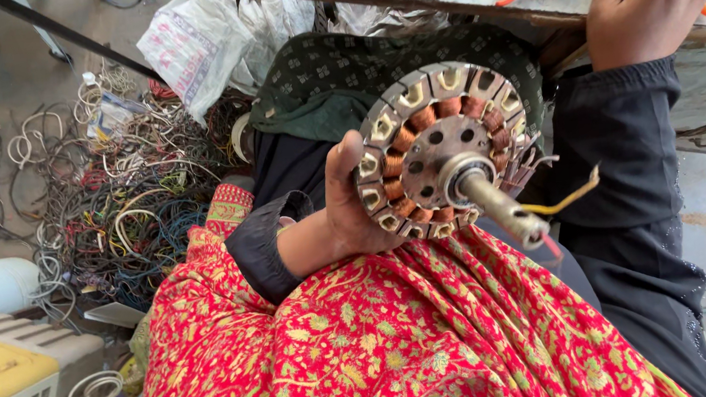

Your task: The person uses pliers and scissors to adjust and trim copper windings on a motor stator. They rotate the stator to access different slots and continue manipulating the windings throughout the clip.

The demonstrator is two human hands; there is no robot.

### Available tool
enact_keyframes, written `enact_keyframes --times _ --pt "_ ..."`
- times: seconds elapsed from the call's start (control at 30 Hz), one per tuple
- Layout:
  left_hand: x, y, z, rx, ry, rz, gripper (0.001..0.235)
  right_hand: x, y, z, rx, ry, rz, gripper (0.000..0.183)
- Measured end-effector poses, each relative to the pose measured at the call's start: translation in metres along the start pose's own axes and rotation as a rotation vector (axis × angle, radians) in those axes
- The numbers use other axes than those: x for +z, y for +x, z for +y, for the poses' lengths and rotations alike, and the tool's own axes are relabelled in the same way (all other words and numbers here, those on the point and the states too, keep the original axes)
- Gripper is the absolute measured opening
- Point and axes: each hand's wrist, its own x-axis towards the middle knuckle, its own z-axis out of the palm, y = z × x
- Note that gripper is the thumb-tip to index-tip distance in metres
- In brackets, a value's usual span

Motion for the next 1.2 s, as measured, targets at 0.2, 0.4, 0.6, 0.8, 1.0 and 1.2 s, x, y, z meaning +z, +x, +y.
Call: enact_keyframes --times 0.2,0.4,0.6,0.8,1.0,1.2 --pt "0.015 0.007 0.001 -0.063 0.009 0.088 0.096 0.009 0.002 0.010 -0.042 0.015 0.066 0.030" --pt "0.012 0.008 -0.007 -0.013 0.007 0.008 0.079 0.003 0.002 -0.001 -0.020 0.036 0.071 0.021" --pt "0.003 0.004 -0.007 -0.021 0.077 0.009 0.077 -0.006 0.007 -0.010 -0.037 0.051 0.079 0.030" --pt "0.020 0.014 -0.005 0.095 0.347 0.018 0.093 -0.005 0.007 -0.009 -0.067 0.071 0.090 0.037" --pt "0.041 0.019 -0.003 0.138 0.528 0.025 0.105 -0.003 0.005 -0.006 -0.016 0.038 0.072 0.021" --pt "0.039 0.019 0.000 0.142 0.578 0.031 0.103 0.001 0.005 0.002 -0.048 0.025 0.085 0.019"
